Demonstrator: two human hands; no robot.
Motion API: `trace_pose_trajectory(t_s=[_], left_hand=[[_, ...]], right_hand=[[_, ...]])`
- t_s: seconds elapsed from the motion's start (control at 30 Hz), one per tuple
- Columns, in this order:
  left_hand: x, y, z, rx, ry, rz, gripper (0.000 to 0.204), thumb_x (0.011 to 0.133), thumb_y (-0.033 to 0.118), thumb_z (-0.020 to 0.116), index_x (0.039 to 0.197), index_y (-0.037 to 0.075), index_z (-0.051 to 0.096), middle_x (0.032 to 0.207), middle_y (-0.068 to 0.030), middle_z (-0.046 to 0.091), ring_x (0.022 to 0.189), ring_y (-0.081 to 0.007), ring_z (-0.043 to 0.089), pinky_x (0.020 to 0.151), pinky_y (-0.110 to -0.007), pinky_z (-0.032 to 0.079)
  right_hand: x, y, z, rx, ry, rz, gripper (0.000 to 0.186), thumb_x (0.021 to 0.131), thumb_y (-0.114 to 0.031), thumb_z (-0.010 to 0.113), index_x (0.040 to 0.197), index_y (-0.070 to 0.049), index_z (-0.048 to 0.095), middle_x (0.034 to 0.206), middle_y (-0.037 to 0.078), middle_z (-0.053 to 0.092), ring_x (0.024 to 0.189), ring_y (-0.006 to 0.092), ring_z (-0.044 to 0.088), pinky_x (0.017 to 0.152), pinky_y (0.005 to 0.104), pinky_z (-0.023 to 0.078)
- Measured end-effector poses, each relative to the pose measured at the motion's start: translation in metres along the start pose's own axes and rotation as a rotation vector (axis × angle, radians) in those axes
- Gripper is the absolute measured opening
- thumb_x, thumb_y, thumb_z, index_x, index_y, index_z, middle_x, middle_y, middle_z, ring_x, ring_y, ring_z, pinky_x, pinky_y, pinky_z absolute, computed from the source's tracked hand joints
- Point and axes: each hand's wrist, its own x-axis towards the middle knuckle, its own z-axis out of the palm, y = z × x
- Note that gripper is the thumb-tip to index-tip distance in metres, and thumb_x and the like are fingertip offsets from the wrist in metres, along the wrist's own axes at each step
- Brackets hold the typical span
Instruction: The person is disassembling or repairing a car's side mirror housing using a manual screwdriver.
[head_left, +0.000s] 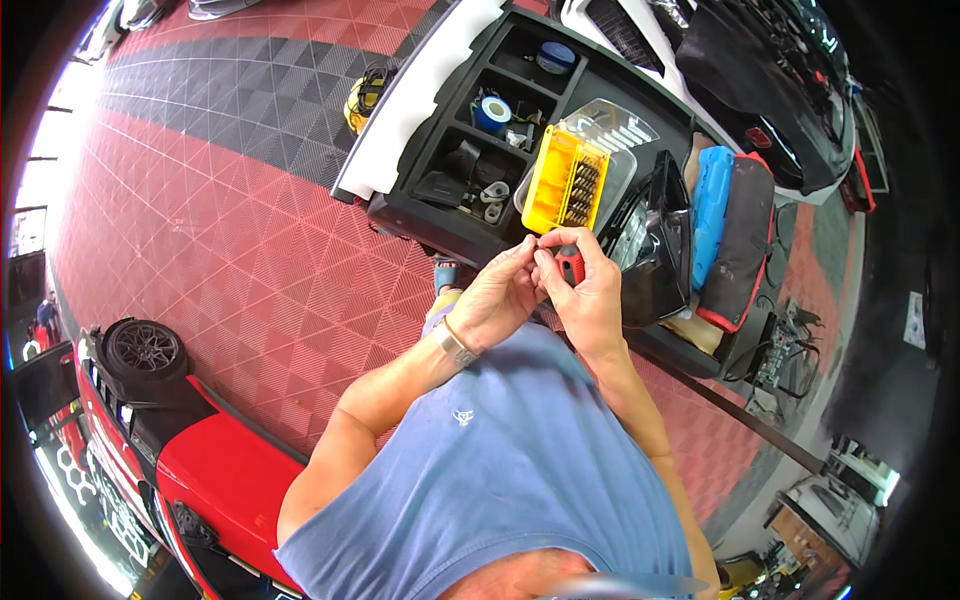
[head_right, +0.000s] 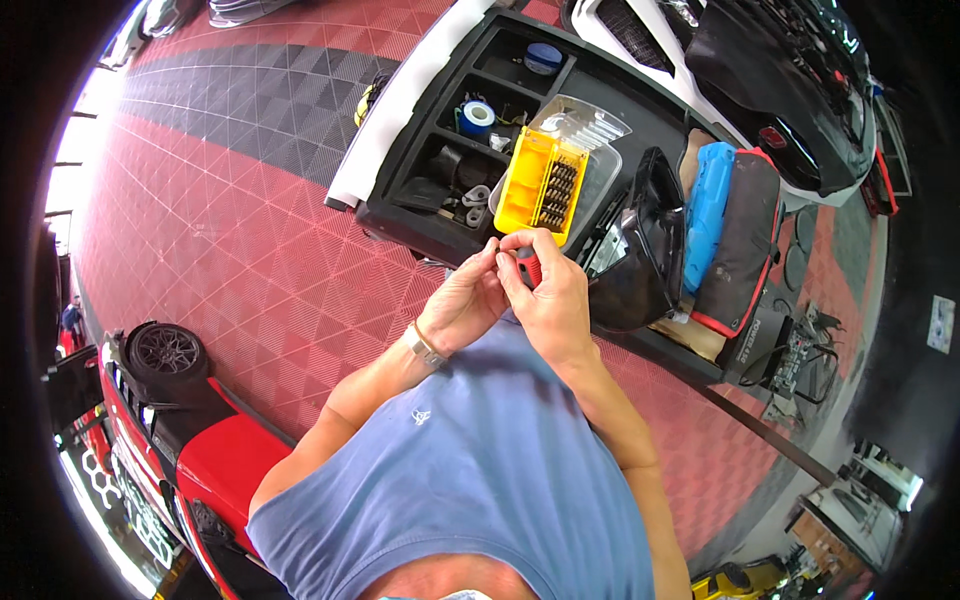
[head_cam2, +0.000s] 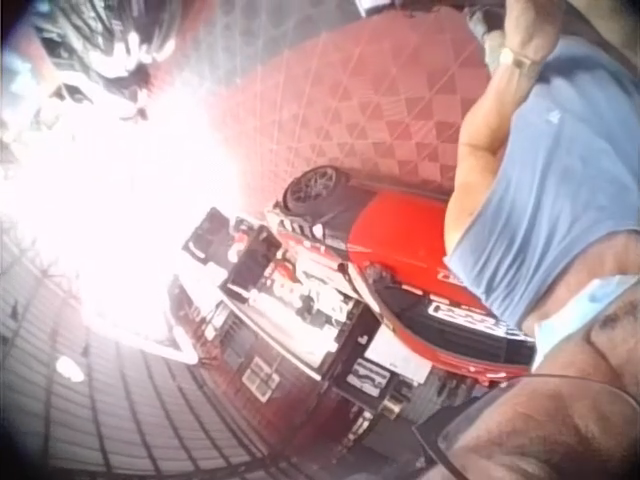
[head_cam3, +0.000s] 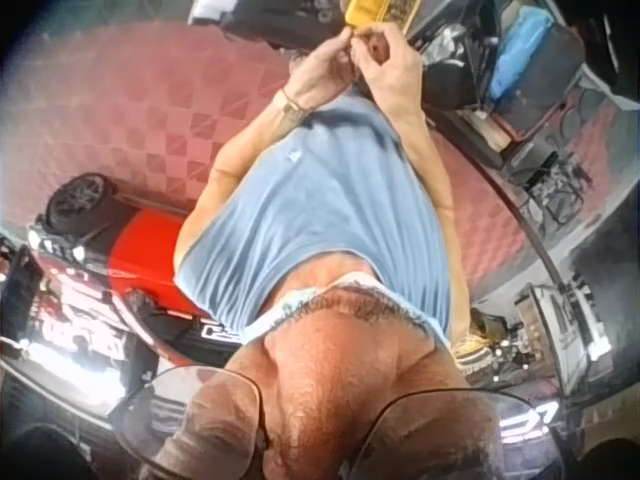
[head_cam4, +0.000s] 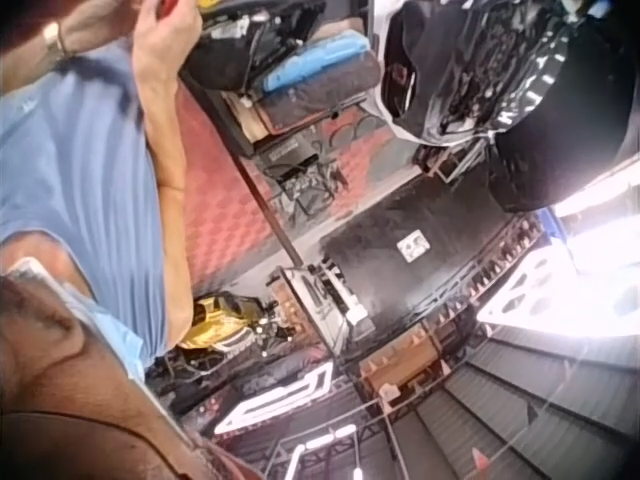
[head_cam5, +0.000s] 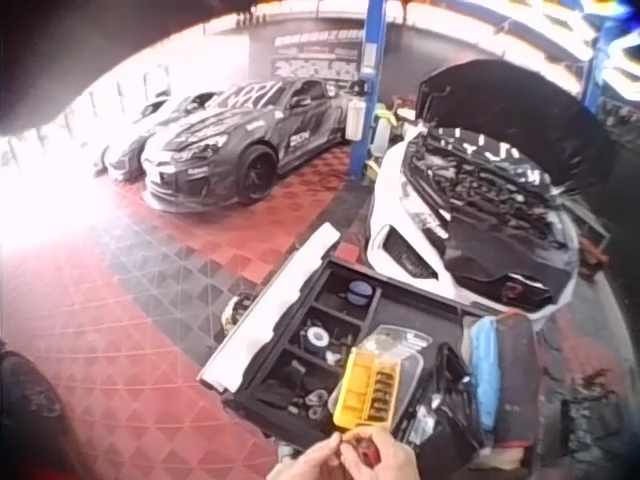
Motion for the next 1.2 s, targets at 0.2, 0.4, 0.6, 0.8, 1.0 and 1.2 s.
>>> trace_pose_trajectory(t_s=[0.2,0.4,0.6,0.8,1.0,1.2], left_hand=[[0.003,0.005,0.004,0.045,0.119,-0.036,0.016,0.102,0.026,0.059,0.107,0.011,0.063,0.09,0.0055,0.063,0.082,-0.0053,0.06,0.085,-0.028,0.051],[0.009,0.004,-0.017,0.021,0.05,-0.065,0.023,0.103,0.026,0.055,0.118,0.009,0.059,0.106,-0.0005,0.063,0.097,-0.0106,0.06,0.094,-0.03,0.051],[0.013,0.003,-0.029,-0.009,-0.071,-0.079,0.031,0.104,0.027,0.053,0.128,0.007,0.054,0.122,-0.0059,0.063,0.113,-0.0156,0.061,0.103,-0.033,0.05],[0.008,0.006,0.01,0.089,0.117,-0.073,0.018,0.103,0.025,0.056,0.109,0.009,0.062,0.097,0.0019,0.065,0.091,-0.0089,0.062,0.089,-0.03,0.052],[0.003,0.01,-0.003,0.224,0.025,-0.102,0.013,0.101,0.021,0.059,0.105,0.008,0.062,0.101,0.0018,0.065,0.092,-0.0084,0.062,0.091,-0.029,0.051],[0.007,0.021,0.006,0.358,-0.112,-0.211,0.012,0.099,0.016,0.062,0.102,0.006,0.066,0.101,0.0,0.063,0.092,-0.0094,0.061,0.088,-0.029,0.05]], right_hand=[[0.001,0.004,0.006,-0.043,0.063,0.02,0.015,0.089,-0.008,0.071,0.1,-0.005,0.061,0.085,0.009,0.07,0.071,0.0212,0.069,0.067,0.0315,0.052],[0.002,0.006,0.007,-0.076,0.099,0.044,0.015,0.089,-0.008,0.071,0.1,-0.004,0.061,0.086,0.01,0.07,0.073,0.0227,0.07,0.067,0.0322,0.053],[0.004,0.008,0.007,-0.063,0.108,0.062,0.015,0.089,-0.008,0.072,0.099,-0.004,0.062,0.086,0.01,0.07,0.074,0.0239,0.07,0.068,0.0326,0.053],[0.003,0.0,0.002,-0.145,0.123,0.008,0.014,0.089,-0.008,0.07,0.101,-0.006,0.063,0.088,0.012,0.07,0.074,0.0259,0.07,0.067,0.0336,0.054],[-0.007,-0.004,-0.008,-0.333,0.092,-0.258,0.015,0.089,0.0,0.069,0.102,-0.002,0.064,0.087,0.009,0.071,0.072,0.0146,0.072,0.063,0.0258,0.055],[-0.016,-0.006,-0.023,-0.067,0.067,-0.043,0.018,0.087,0.004,0.068,0.103,-0.003,0.062,0.081,0.006,0.069,0.07,0.0089,0.07,0.061,0.0233,0.054]])
